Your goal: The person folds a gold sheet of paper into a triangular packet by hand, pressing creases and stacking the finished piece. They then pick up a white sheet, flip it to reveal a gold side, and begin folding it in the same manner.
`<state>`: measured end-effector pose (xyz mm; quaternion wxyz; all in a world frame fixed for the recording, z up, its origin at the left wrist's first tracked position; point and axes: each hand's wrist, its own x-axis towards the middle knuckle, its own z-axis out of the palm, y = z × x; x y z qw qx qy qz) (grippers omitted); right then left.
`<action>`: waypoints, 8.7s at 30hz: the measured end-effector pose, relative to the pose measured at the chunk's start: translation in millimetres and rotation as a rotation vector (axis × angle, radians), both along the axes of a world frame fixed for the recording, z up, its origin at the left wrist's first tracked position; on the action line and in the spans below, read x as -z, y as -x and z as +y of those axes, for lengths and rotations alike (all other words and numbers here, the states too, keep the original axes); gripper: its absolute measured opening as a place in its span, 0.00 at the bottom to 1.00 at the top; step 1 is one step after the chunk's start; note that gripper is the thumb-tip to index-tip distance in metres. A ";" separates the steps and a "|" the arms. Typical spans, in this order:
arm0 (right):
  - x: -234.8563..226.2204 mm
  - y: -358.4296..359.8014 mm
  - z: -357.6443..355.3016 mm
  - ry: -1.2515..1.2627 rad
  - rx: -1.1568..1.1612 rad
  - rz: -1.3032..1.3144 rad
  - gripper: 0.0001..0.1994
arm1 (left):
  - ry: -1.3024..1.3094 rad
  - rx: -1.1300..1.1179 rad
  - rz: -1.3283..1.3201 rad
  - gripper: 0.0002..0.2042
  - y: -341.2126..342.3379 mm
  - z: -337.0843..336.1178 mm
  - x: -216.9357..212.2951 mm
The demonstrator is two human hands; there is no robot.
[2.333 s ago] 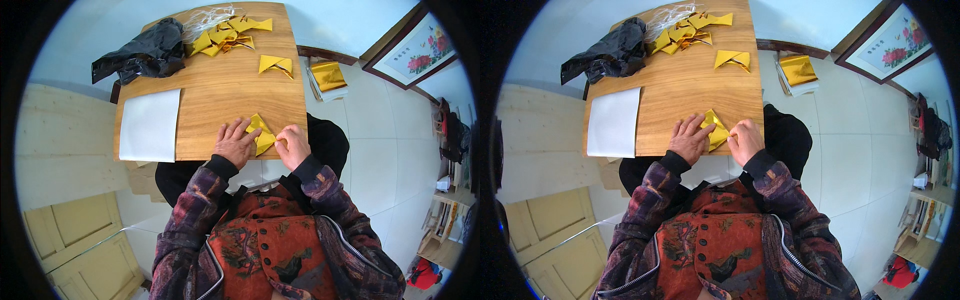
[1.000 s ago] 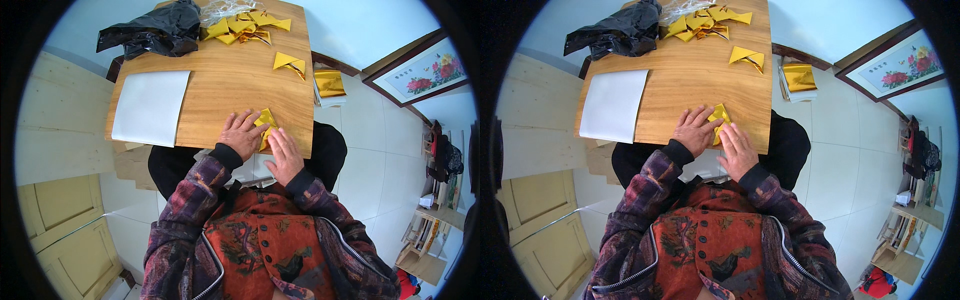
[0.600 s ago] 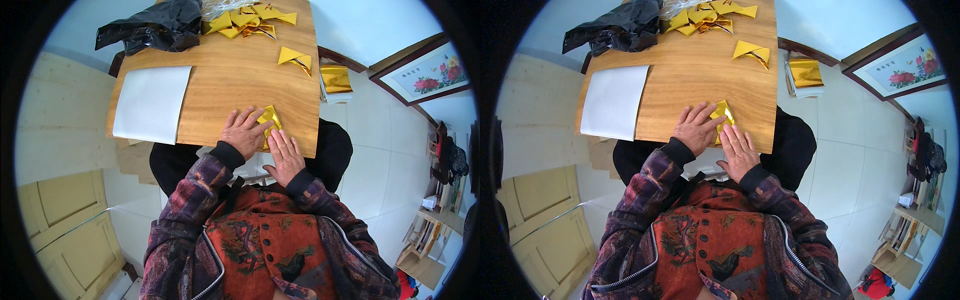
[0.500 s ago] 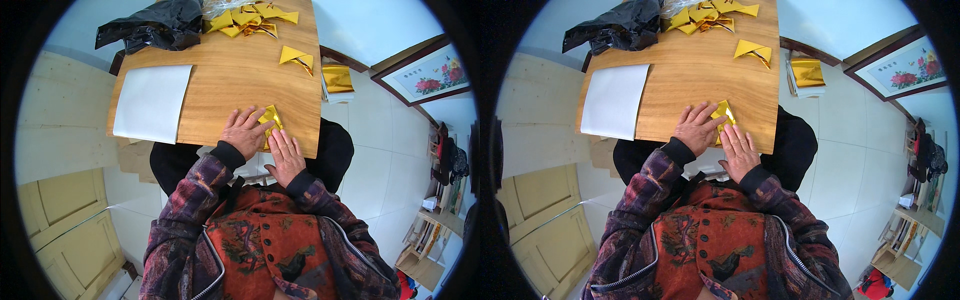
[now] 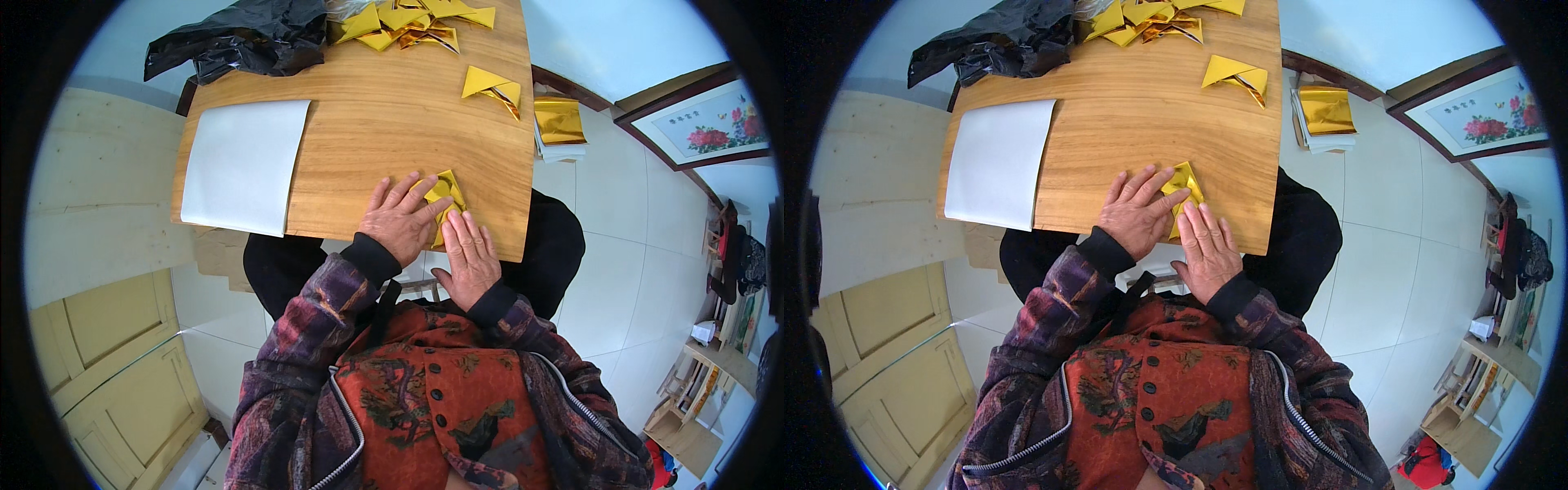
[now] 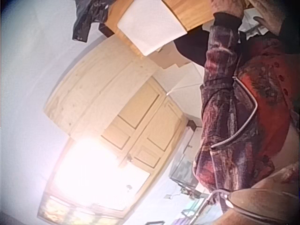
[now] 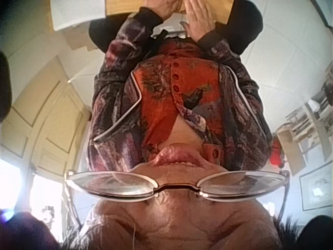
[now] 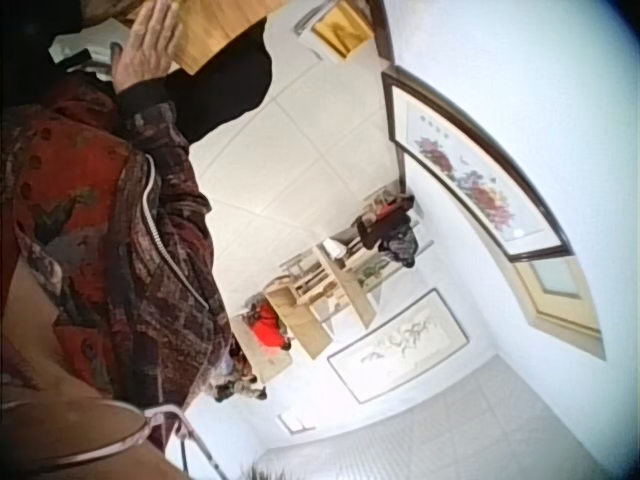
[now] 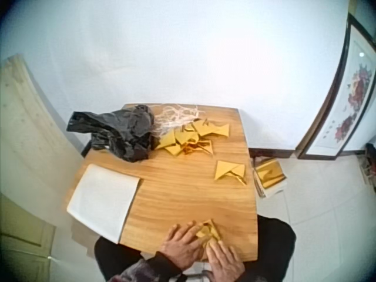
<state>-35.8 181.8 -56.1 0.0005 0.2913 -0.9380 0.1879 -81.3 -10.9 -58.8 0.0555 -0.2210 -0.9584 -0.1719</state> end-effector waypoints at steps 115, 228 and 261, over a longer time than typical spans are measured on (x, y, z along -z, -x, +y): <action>-23.3 -9.2 13.7 1.633 0.198 -1.217 0.08 | -1.056 -0.186 -0.504 0.16 -69.9 -12.9 -27.5; -20.1 29.7 41.9 -0.166 -0.102 -0.095 0.41 | 0.197 0.028 -0.050 0.34 14.1 -1.0 3.4; -6.1 17.8 28.0 -0.093 0.016 0.043 0.39 | 0.122 0.026 -0.009 0.34 12.8 -1.0 2.6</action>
